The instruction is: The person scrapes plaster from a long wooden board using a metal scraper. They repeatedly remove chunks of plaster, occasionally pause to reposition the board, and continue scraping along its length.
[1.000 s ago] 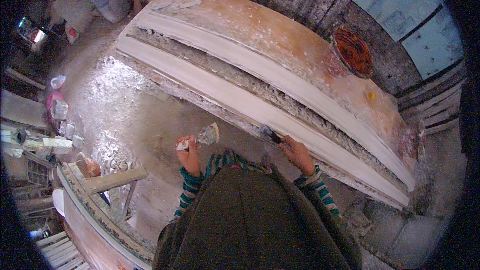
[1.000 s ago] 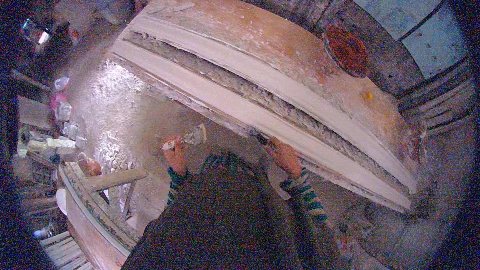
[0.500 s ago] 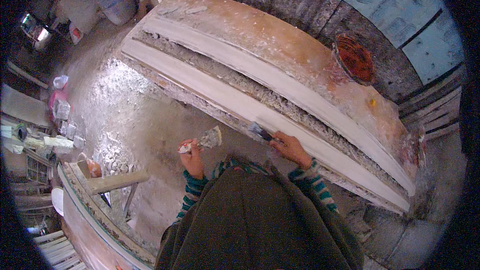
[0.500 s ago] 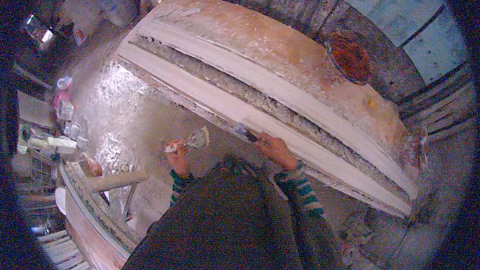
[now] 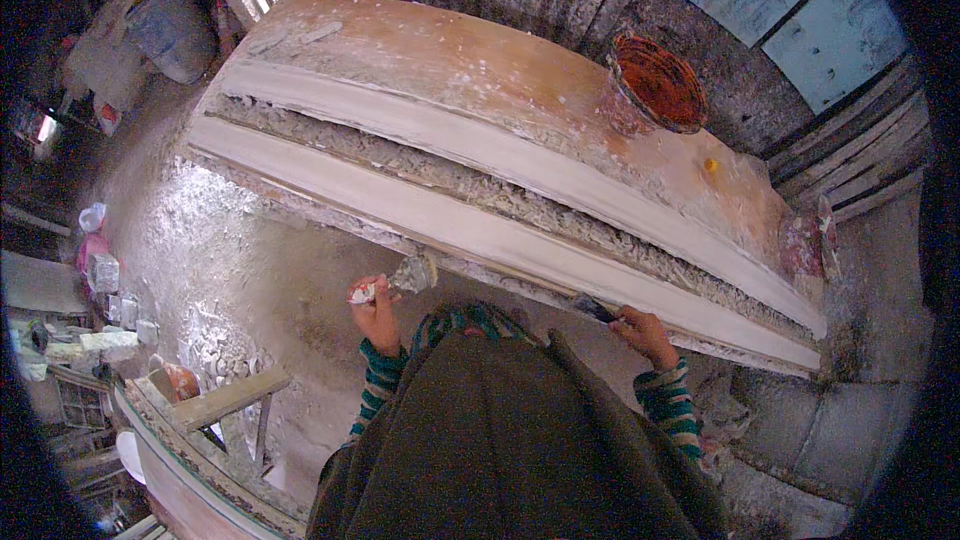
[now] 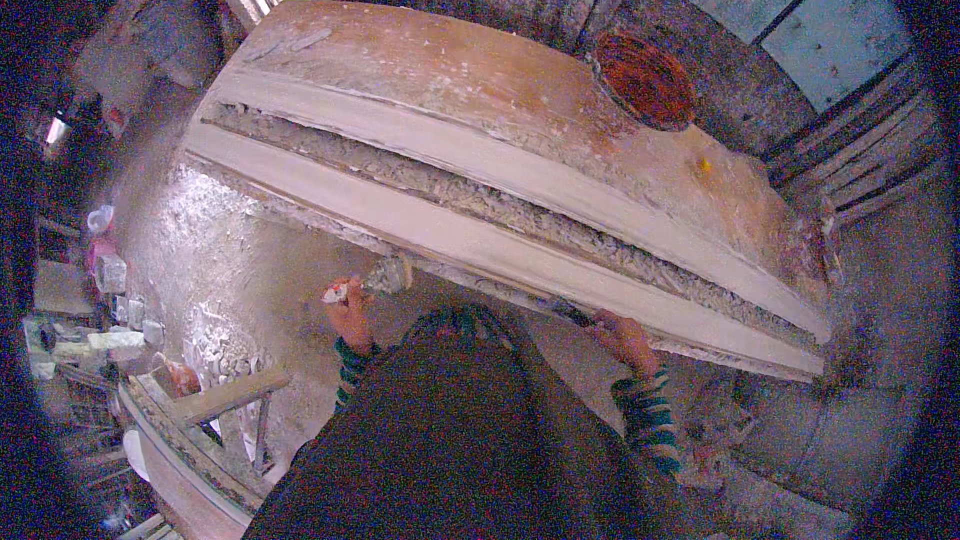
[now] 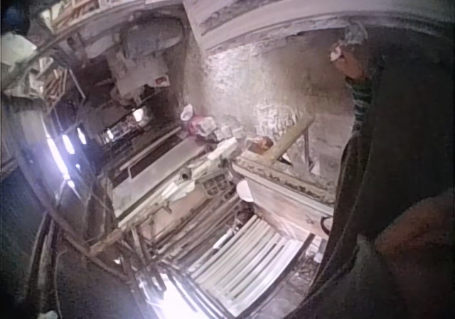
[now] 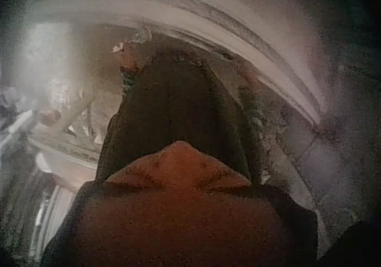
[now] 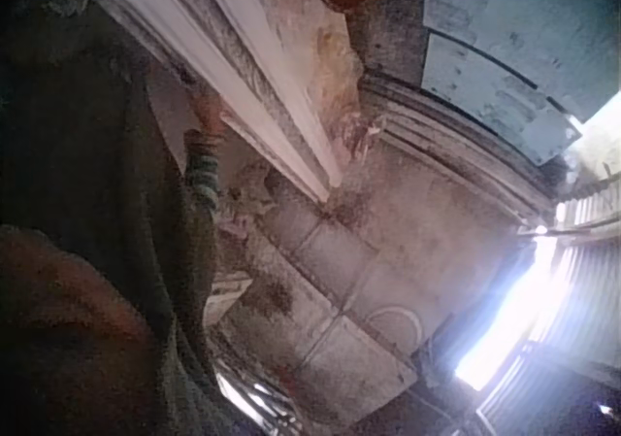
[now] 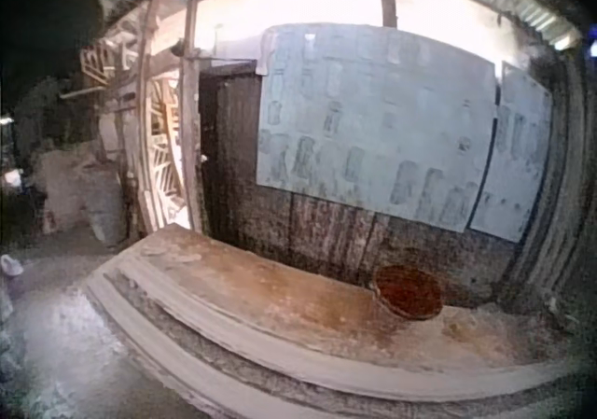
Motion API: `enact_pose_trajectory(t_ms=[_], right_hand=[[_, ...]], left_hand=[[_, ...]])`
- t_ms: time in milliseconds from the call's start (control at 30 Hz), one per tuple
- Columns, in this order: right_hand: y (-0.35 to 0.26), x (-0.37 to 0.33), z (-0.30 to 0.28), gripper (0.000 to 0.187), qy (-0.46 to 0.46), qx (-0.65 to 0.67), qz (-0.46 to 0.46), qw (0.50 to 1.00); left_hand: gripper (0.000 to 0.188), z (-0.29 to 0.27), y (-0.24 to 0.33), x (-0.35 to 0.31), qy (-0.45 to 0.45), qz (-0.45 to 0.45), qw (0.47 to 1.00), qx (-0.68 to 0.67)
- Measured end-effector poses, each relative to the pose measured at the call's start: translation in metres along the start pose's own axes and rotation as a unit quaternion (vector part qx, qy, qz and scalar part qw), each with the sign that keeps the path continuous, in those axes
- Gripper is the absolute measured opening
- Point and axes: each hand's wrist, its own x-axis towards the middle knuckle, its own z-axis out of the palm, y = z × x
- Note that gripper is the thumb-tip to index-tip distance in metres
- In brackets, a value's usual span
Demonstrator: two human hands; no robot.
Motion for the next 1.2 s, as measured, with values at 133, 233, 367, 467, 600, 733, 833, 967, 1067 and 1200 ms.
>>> enact_pose_trajectory(t_ms=[133,233,367,467,600,733,833,967,1067,1200], right_hand=[[-0.017,0.021,0.016,0.030,0.002,-0.007,-0.070,0.998],[-0.050,0.035,0.023,0.032,0.012,-0.004,-0.089,0.996],[-0.088,0.063,0.040,0.035,-0.036,-0.025,-0.072,0.996],[-0.129,0.078,0.050,0.037,-0.071,-0.038,-0.072,0.994],[-0.172,0.094,0.071,0.034,-0.038,-0.004,-0.145,0.989],[-0.216,0.107,0.080,0.031,-0.019,0.028,-0.171,0.985],[-0.229,0.126,0.105,0.029,0.020,0.010,-0.216,0.976],[-0.244,0.133,0.120,0.029,0.041,-0.030,-0.223,0.974],[-0.233,0.127,0.121,0.030,0.078,-0.021,-0.242,0.967],[-0.224,0.101,0.089,0.032,-0.003,-0.012,-0.137,0.990]], left_hand=[[0.019,0.004,0.004,-0.001,0.021,-0.007,1.000,-0.011],[0.018,0.001,0.003,-0.001,0.038,0.008,0.999,0.009],[0.017,-0.010,0.007,-0.001,0.031,0.019,0.999,0.013],[0.016,-0.020,0.013,0.000,0.040,0.036,0.998,0.018],[0.016,-0.040,0.014,0.002,0.051,0.033,0.998,0.023],[0.014,-0.053,0.020,0.002,0.079,0.012,0.996,-0.027],[0.014,-0.070,0.014,0.007,0.066,0.079,0.994,-0.027],[0.015,-0.088,0.012,0.012,0.069,0.028,0.997,-0.012],[0.016,-0.093,0.013,0.013,0.089,0.002,0.996,-0.029],[0.017,-0.105,0.010,0.020,0.077,-0.001,0.997,-0.009]])
